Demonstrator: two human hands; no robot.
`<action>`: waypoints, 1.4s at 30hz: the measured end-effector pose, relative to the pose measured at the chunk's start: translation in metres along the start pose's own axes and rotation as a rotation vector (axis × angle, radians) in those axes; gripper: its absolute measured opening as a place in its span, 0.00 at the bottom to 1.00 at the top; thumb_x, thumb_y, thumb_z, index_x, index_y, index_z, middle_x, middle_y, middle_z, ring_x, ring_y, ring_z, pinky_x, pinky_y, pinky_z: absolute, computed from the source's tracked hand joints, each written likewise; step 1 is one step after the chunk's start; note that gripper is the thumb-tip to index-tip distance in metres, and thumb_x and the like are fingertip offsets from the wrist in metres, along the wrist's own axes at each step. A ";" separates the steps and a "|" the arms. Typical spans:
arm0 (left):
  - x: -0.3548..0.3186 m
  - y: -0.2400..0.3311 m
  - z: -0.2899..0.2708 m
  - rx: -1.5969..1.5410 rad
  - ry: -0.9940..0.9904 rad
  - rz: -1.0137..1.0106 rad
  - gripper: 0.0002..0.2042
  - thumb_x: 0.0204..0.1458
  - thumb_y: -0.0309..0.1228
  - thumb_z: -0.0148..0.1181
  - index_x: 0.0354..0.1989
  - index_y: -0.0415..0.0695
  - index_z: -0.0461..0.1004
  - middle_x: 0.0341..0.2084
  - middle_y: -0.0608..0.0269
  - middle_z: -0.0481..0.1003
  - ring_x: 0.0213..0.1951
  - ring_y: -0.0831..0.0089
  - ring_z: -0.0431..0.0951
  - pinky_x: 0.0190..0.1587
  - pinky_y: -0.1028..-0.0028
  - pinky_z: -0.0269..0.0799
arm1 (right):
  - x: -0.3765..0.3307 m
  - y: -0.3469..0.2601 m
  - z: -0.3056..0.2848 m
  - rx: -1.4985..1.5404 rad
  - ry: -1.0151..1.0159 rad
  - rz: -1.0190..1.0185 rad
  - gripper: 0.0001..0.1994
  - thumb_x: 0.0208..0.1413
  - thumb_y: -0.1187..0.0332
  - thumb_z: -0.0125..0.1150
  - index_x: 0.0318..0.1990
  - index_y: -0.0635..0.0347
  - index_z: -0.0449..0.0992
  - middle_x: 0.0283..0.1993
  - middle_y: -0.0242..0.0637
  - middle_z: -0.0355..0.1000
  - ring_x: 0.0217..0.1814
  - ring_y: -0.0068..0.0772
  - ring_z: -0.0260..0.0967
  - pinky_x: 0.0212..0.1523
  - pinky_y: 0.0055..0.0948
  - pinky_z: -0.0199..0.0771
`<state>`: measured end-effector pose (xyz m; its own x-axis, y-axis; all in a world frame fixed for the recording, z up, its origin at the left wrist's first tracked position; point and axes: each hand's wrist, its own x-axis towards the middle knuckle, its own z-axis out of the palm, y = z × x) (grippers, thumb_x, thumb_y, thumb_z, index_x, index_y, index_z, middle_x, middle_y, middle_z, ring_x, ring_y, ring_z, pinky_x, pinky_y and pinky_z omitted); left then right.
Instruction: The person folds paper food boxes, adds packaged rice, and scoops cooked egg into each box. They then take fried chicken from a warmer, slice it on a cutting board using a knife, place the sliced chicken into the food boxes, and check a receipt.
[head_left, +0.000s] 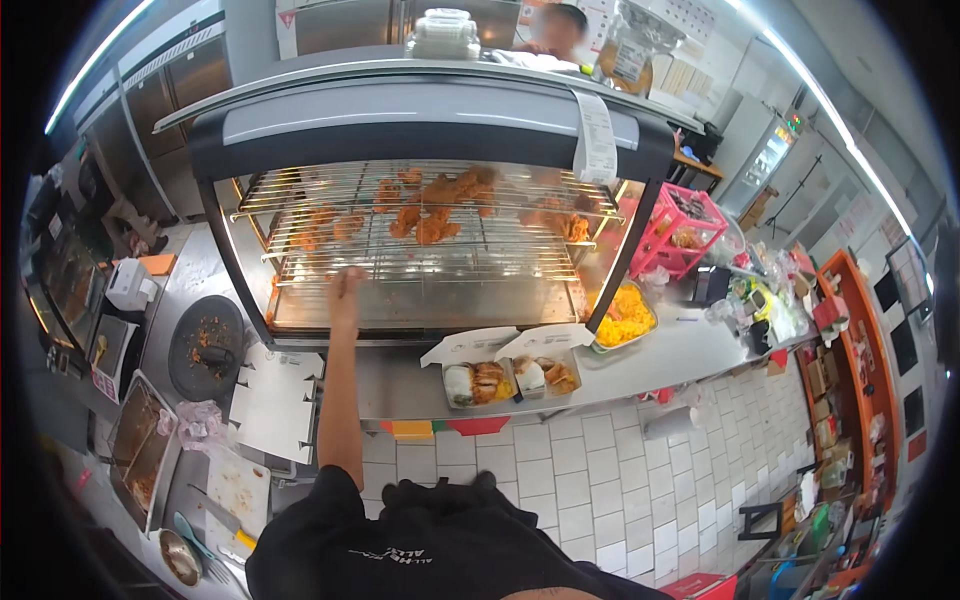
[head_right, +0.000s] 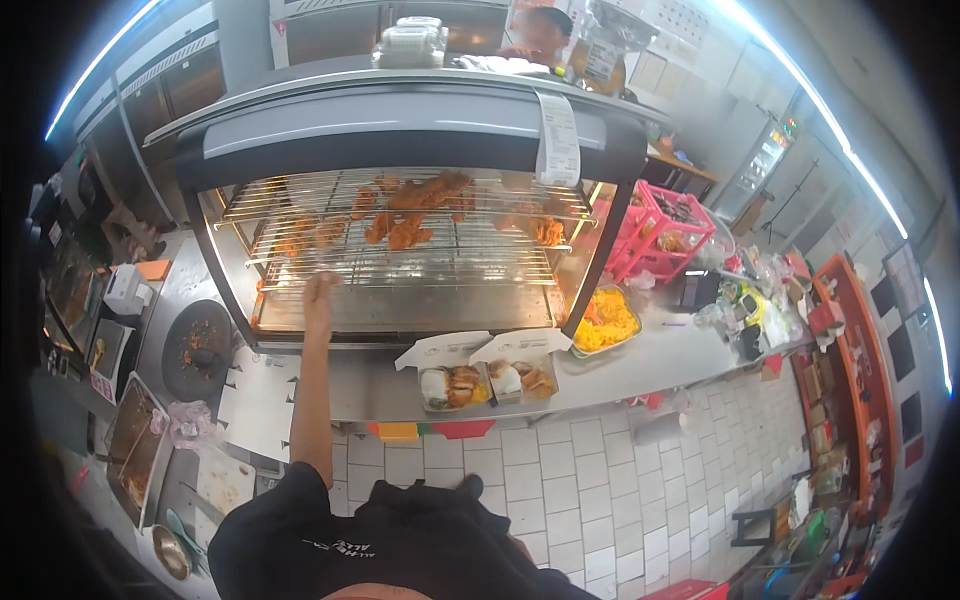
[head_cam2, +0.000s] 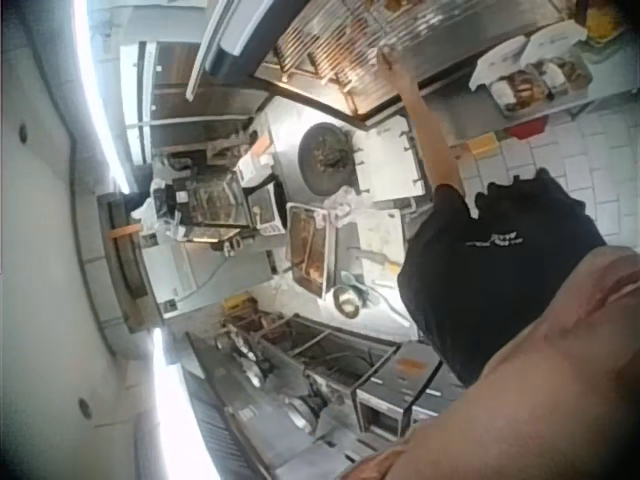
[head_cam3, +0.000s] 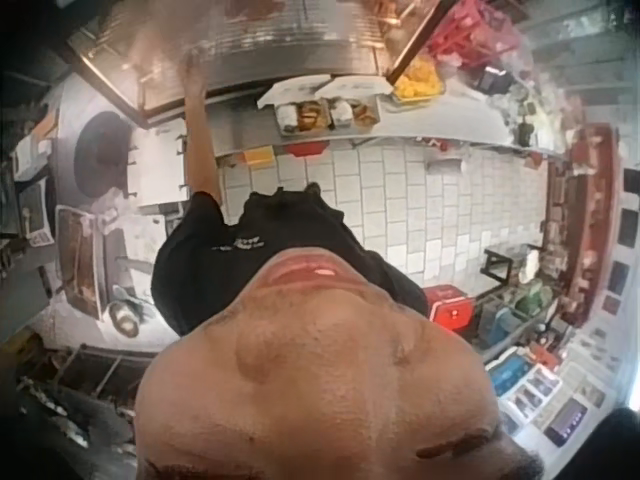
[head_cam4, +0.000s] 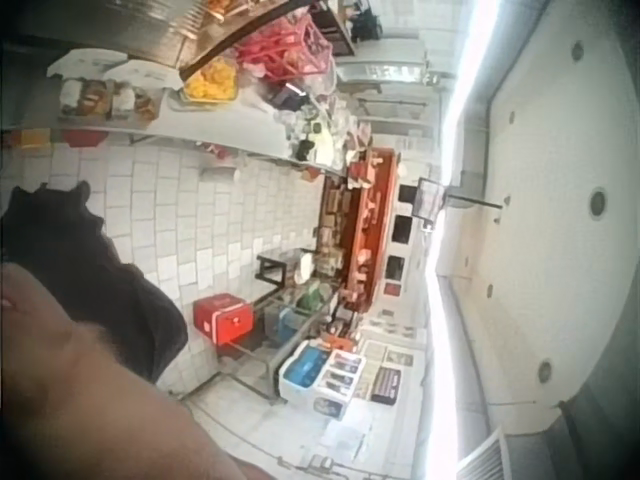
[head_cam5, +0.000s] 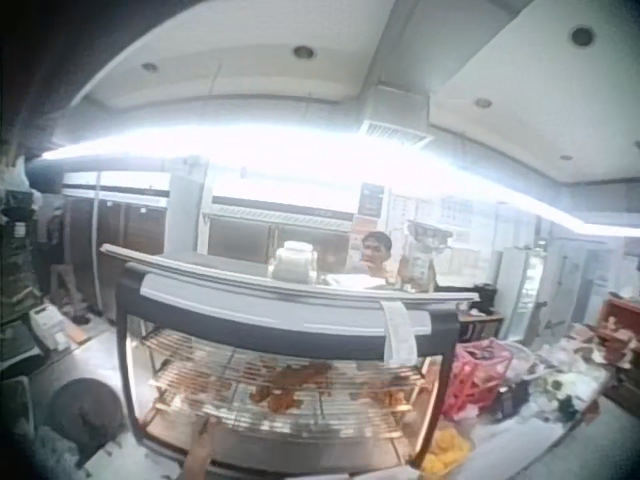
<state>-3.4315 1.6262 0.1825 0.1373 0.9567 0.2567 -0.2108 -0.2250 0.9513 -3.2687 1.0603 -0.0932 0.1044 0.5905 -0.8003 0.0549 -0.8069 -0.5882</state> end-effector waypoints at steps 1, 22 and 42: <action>0.003 0.002 -0.011 0.059 0.042 -0.052 0.12 0.63 0.36 0.51 0.42 0.38 0.73 0.41 0.60 0.77 0.44 0.74 0.73 0.49 0.72 0.66 | -0.004 -0.003 -0.009 -0.003 0.009 0.015 0.27 0.61 0.46 0.50 0.47 0.65 0.77 0.45 0.44 0.77 0.44 0.35 0.73 0.48 0.34 0.71; -0.034 0.016 0.017 0.325 0.149 0.133 0.36 0.63 0.47 0.46 0.69 0.34 0.40 0.69 0.36 0.34 0.70 0.47 0.32 0.69 0.56 0.37 | -0.114 -0.383 -0.206 -0.099 0.906 -1.256 0.08 0.59 0.75 0.53 0.45 0.62 0.72 0.43 0.34 0.73 0.46 0.25 0.68 0.48 0.25 0.68; -0.393 -0.048 -0.131 -0.341 -0.142 -1.174 0.37 0.58 0.65 0.29 0.62 0.49 0.66 0.56 0.52 0.68 0.57 0.61 0.67 0.60 0.63 0.60 | -0.186 -0.644 -0.259 -0.244 1.522 -1.216 0.35 0.43 0.72 0.65 0.61 0.54 0.56 0.50 0.53 0.61 0.47 0.63 0.69 0.45 0.50 0.74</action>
<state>-3.6023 1.2858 0.0136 0.5132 0.5134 -0.6878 -0.1276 0.8381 0.5304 -3.0665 1.4651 0.4648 0.5294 0.3455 0.7748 0.8434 -0.1161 -0.5245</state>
